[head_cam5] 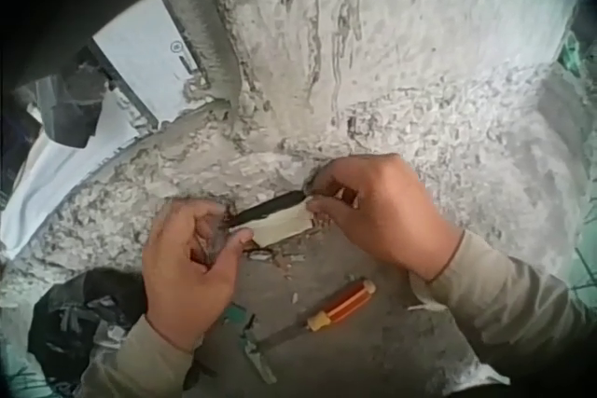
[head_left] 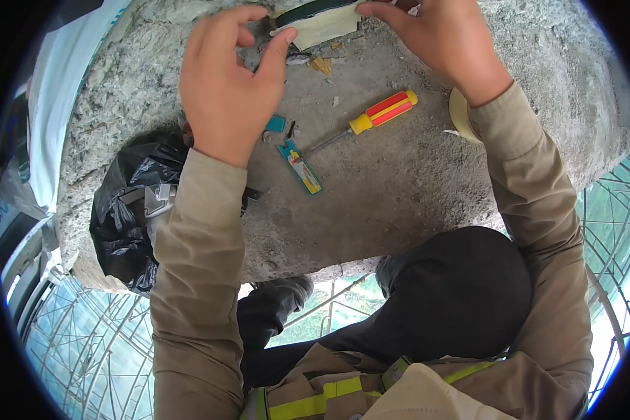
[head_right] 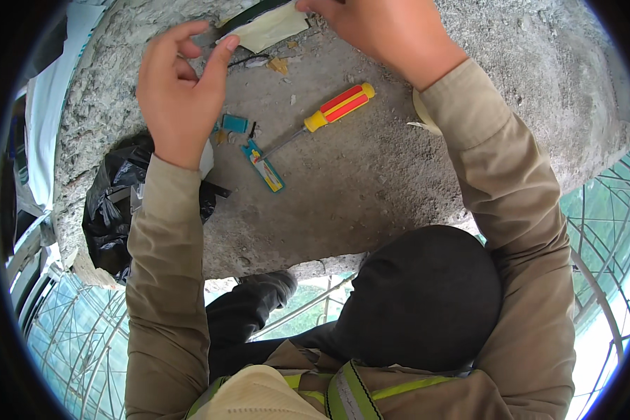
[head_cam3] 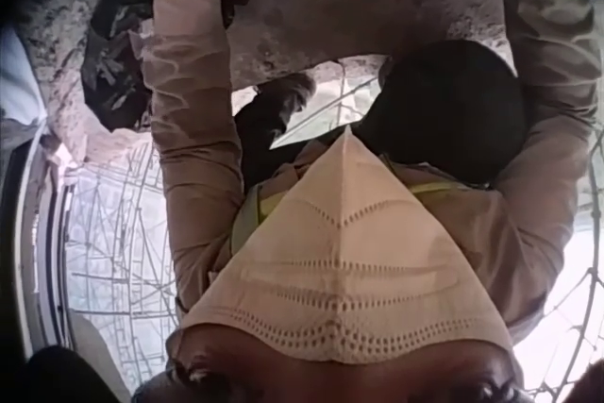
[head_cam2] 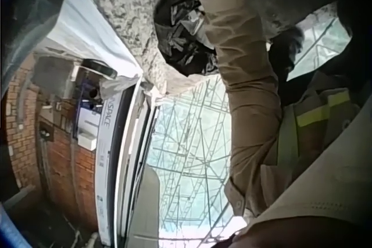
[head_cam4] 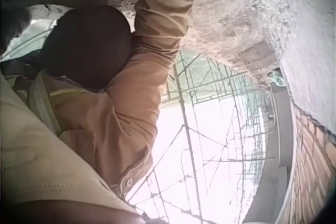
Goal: The person is repairing or installing an electrical sensor component, stripping wires and using a screwdriver on a construction ledge.
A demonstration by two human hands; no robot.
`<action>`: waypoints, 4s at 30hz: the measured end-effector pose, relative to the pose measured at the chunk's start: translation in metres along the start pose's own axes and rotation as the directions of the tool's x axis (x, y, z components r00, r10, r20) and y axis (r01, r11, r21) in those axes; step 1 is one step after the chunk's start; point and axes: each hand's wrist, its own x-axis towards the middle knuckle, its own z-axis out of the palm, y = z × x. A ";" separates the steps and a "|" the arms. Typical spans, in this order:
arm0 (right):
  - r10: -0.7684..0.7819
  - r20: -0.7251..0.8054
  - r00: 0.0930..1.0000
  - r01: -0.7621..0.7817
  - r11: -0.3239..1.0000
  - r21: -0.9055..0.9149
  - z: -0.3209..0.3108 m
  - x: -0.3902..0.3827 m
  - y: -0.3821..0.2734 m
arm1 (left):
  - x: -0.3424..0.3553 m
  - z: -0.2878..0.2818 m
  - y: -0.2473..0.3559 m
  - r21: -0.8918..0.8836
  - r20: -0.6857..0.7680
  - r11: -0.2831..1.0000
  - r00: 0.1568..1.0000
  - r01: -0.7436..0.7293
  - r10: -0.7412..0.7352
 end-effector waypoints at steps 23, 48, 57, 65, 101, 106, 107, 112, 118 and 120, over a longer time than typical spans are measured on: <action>-0.203 0.385 0.900 0.401 0.732 -0.551 -0.012 0.000 -0.002 | 0.013 0.042 0.026 -0.087 0.231 0.995 0.972 0.048 -0.027; -0.316 0.359 0.878 0.445 0.813 -0.375 -0.013 -0.002 0.015 | 0.015 0.041 0.039 -0.056 0.150 0.997 0.988 0.050 -0.041; 0.534 0.034 0.845 -0.492 0.799 -0.345 0.007 -0.012 -0.023 | 0.011 0.052 0.033 -0.102 -0.008 0.994 0.999 0.030 -0.031; 0.661 -0.112 0.742 -0.667 0.710 -0.228 0.024 -0.007 -0.028 | 0.016 0.055 0.013 -0.072 -0.075 0.991 0.991 -0.116 0.110; 0.898 -0.183 0.401 -0.813 0.441 0.380 0.035 -0.020 -0.015 | 0.020 0.050 0.013 -0.089 0.004 0.978 0.981 -0.191 0.192; 0.747 -0.145 0.648 -0.759 0.648 -0.055 0.027 -0.026 -0.011 | 0.022 0.048 0.011 -0.055 0.025 0.980 0.981 -0.189 0.191; 0.683 -0.167 0.712 -0.700 0.709 -0.083 0.029 -0.029 -0.007 | 0.022 0.049 0.011 -0.054 0.024 0.980 0.981 -0.189 0.191; 0.582 -0.173 0.795 -0.607 0.767 -0.208 0.029 -0.025 -0.003 | 0.021 0.049 0.012 -0.045 0.002 0.983 0.984 -0.176 0.177; 0.409 -0.163 0.898 -0.439 0.809 -0.391 0.035 -0.030 0.006 | 0.019 0.055 0.015 0.017 -0.023 0.983 0.983 -0.181 0.181; 0.265 -0.321 0.909 -0.380 0.843 -0.381 0.046 -0.034 0.014 | 0.020 0.054 0.013 0.007 -0.022 0.982 0.982 -0.189 0.189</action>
